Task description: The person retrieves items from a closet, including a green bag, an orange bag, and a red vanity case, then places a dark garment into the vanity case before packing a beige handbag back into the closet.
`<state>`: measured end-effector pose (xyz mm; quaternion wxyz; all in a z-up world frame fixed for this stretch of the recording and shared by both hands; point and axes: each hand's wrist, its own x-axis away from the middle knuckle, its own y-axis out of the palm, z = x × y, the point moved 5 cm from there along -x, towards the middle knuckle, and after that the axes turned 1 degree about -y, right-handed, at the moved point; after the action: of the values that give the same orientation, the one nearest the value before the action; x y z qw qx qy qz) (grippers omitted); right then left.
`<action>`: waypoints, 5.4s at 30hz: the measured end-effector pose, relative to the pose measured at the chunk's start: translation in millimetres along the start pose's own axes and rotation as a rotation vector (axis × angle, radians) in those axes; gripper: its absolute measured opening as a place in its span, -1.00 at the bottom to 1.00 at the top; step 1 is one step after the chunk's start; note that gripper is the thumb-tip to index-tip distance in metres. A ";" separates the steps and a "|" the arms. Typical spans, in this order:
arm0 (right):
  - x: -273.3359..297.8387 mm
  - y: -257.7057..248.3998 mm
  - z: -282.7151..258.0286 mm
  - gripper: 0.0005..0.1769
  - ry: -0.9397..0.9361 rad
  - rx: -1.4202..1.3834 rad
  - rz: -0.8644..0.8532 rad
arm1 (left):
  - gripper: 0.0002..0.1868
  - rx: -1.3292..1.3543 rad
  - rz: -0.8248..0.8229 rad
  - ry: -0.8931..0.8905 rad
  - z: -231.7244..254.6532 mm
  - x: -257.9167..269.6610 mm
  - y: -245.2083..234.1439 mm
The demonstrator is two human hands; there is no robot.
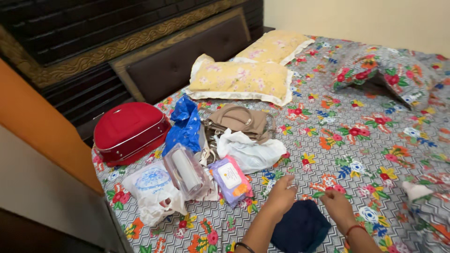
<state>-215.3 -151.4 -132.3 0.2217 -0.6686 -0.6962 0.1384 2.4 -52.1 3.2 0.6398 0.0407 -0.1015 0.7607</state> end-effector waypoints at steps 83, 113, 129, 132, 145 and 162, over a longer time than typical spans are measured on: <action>97.6 234.3 -502.3 -0.74 -0.404 -0.433 -0.647 | -0.43 0.160 0.628 0.201 153.8 78.6 -475.9; -80.9 603.9 -629.9 -0.61 -0.387 -0.058 -0.729 | -0.43 -0.354 1.098 -0.141 -12.4 -159.8 -873.7; -156.2 816.2 -651.8 -0.34 -0.930 0.249 -0.623 | 0.05 -0.630 1.101 -0.475 -99.3 -184.9 -972.0; -177.0 847.3 -642.9 -0.19 -0.972 0.334 -0.602 | 0.13 -0.357 1.097 -0.569 -111.0 -184.8 -976.0; -203.8 832.5 -641.5 0.18 -0.528 0.417 -0.850 | -0.28 -0.073 1.001 -0.246 -69.0 -185.3 -969.3; -204.7 773.2 -644.0 0.00 -0.501 0.410 -0.731 | -0.12 -0.152 1.221 0.190 -37.1 -114.1 -856.1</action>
<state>776.6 -369.0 20.3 0.2082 -0.2692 -0.8758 0.3424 865.7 -16.9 32.7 0.0968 -0.1382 -0.1030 0.9803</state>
